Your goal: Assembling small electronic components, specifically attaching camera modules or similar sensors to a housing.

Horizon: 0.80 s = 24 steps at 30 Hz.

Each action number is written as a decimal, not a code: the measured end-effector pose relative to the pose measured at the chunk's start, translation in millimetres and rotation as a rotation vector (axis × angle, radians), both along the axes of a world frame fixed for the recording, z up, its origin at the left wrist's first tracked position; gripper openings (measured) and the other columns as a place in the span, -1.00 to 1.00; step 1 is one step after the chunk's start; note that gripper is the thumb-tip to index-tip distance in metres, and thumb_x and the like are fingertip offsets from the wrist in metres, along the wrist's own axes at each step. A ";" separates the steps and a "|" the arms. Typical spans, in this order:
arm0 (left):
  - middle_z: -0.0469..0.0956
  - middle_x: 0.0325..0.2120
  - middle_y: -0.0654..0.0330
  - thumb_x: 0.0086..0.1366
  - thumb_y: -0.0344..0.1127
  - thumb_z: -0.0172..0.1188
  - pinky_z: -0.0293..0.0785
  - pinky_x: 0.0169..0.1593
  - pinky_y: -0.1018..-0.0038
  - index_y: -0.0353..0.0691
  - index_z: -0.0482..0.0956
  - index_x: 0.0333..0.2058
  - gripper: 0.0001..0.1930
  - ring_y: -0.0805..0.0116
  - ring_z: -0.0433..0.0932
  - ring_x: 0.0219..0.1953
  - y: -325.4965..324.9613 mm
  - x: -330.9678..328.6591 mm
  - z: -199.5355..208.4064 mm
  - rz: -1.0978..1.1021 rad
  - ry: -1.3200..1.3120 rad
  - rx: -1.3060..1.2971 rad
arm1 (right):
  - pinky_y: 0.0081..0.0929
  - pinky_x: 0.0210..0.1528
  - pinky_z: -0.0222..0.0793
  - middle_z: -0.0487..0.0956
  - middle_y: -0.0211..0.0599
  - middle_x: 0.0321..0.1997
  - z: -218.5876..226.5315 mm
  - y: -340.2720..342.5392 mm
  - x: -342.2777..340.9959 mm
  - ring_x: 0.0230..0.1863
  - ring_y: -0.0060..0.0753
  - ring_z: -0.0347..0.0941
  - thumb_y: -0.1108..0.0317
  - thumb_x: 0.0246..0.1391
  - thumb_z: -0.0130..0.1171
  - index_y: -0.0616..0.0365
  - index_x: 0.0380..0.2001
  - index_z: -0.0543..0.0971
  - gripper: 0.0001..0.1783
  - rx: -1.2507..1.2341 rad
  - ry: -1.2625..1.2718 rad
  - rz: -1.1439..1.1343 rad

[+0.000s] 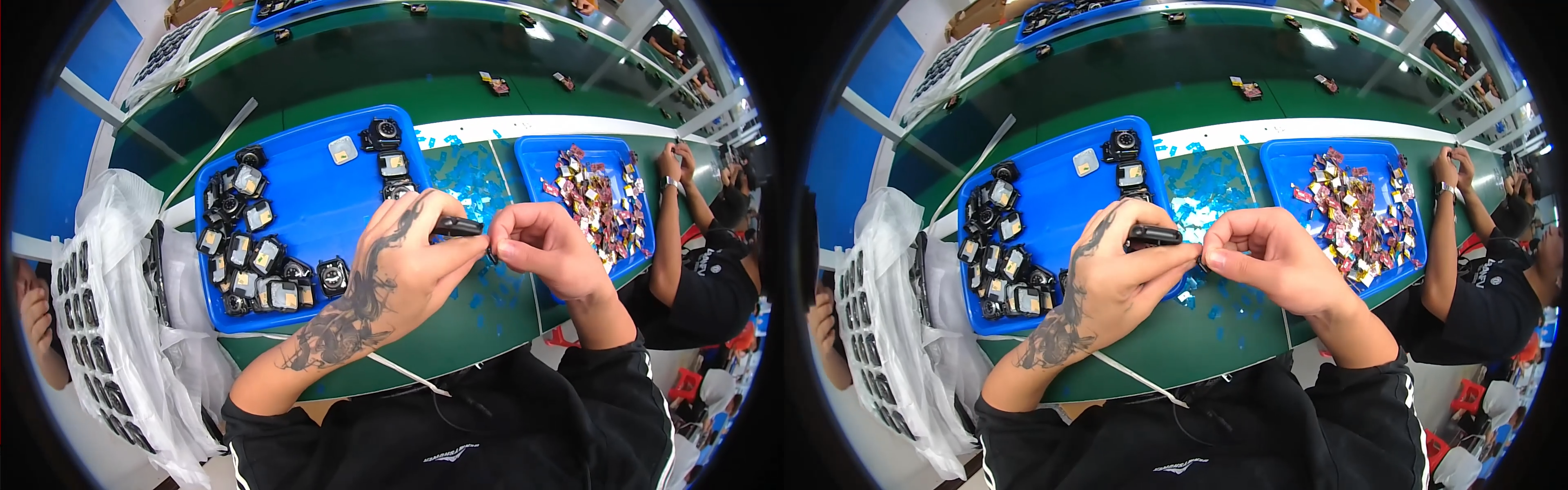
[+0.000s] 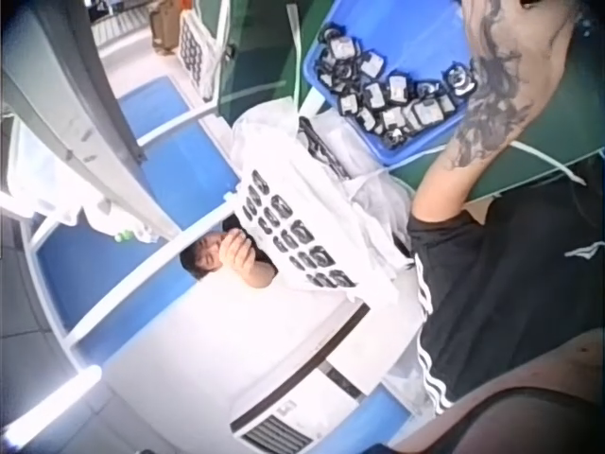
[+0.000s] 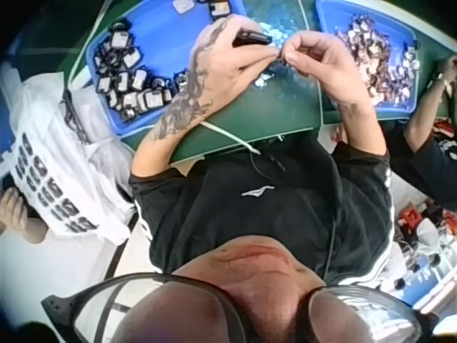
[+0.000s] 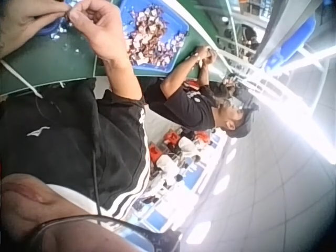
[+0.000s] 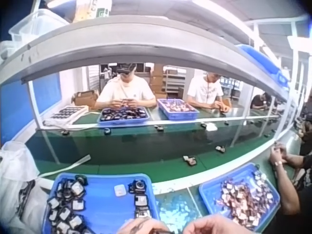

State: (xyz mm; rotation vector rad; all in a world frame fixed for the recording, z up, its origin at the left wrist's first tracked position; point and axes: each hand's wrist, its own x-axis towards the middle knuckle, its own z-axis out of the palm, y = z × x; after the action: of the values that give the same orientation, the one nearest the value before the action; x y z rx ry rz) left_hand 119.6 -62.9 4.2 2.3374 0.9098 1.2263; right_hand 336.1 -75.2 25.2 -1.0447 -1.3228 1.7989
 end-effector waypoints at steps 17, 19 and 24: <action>0.51 -0.26 0.19 0.19 -0.49 0.29 0.40 -0.22 0.63 -0.39 0.63 -0.17 -0.78 0.57 0.45 -0.27 -5.4 1.8 -2.8 -0.150 -0.401 -0.846 | -0.65 -0.26 0.40 0.58 -0.26 -0.30 -17.5 -3.9 -32.6 -0.30 -0.54 0.50 0.66 0.03 0.18 0.29 -0.26 0.61 -0.82 0.714 -0.271 -0.358; 0.47 -0.08 0.16 0.29 -0.58 0.10 0.44 -0.06 0.58 -0.40 0.48 0.06 -0.65 0.51 0.47 -0.10 -3.8 3.6 -3.5 -0.201 -0.616 -0.940 | -0.64 -0.26 0.39 0.59 -0.26 -0.31 -16.7 -6.3 -32.3 -0.32 -0.52 0.50 0.66 0.03 0.18 0.30 -0.31 0.62 -0.86 0.648 -0.214 -0.544; 0.42 0.06 0.10 0.33 -0.62 -0.11 0.32 0.15 0.51 -0.32 0.28 0.24 -0.51 0.45 0.42 0.08 4.2 5.0 -6.8 -0.171 -0.746 -0.827 | -0.61 -0.41 0.34 0.59 -0.28 -0.42 -2.3 0.1 -33.7 -0.41 -0.52 0.50 0.67 -0.04 0.22 0.23 -0.21 0.62 -0.73 0.824 -0.511 -0.349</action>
State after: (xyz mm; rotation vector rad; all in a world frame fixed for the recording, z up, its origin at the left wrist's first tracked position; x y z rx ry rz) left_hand 124.7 -58.8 -2.7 1.1547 0.7191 1.1896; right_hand 302.4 -75.1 22.9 -1.1690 -1.8053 0.6129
